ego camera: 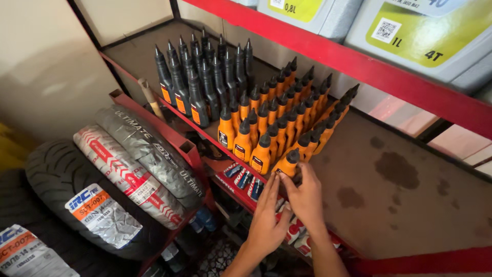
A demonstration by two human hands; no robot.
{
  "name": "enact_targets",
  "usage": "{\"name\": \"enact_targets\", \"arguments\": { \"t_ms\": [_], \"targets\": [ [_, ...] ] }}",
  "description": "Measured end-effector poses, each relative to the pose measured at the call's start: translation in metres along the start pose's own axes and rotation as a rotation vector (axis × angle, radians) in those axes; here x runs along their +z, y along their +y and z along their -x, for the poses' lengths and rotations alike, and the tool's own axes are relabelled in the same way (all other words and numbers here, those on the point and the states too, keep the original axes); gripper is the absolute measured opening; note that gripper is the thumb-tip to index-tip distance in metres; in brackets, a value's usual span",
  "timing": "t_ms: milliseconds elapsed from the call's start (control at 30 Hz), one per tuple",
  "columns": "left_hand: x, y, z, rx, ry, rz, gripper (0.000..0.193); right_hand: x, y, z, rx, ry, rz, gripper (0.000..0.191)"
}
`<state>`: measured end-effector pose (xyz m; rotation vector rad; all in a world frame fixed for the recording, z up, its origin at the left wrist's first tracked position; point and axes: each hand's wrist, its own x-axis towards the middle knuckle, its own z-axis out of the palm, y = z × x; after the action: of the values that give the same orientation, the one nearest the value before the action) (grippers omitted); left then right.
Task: The person repeatedly picks up small orange bottles from a red shelf and places them on a glass display counter, then returns them to the shelf. The person also handles larger orange jugs, moving them between the shelf and the counter.
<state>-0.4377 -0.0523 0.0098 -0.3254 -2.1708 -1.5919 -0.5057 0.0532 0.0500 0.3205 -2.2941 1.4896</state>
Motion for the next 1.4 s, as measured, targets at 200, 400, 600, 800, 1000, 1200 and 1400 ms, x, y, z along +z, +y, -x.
{"name": "enact_targets", "arguments": {
  "t_ms": [200, 400, 600, 800, 1000, 1200, 1400],
  "targets": [
    [0.008, -0.006, -0.010, -0.026, 0.037, -0.048, 0.074, -0.002, 0.014, -0.003, -0.030, -0.009, 0.022, 0.036],
    [0.019, -0.005, -0.017, -0.061, 0.074, -0.048, 0.072, -0.008, 0.019, -0.007, -0.104, -0.002, 0.057, 0.036],
    [0.023, -0.005, -0.022, -0.059, 0.111, -0.063, 0.067, -0.011, 0.016, -0.010, -0.057, 0.015, 0.066, 0.042],
    [0.015, -0.005, -0.009, -0.086, 0.157, -0.102, 0.063, -0.010, 0.023, 0.000, -0.081, 0.151, 0.081, 0.049],
    [-0.029, -0.018, 0.029, -0.153, 0.325, -0.160, 0.063, 0.025, 0.034, 0.045, -0.084, 0.198, -0.319, 0.029],
    [-0.094, -0.013, 0.106, -0.296, 0.600, -0.303, 0.064, 0.091, -0.001, 0.085, -0.241, -0.247, -0.382, 0.026],
    [-0.151, 0.021, 0.216, -0.402, 0.974, -0.449, 0.065, 0.167, -0.060, 0.157, -0.334, -0.854, -0.516, 0.027]
  ]
}}
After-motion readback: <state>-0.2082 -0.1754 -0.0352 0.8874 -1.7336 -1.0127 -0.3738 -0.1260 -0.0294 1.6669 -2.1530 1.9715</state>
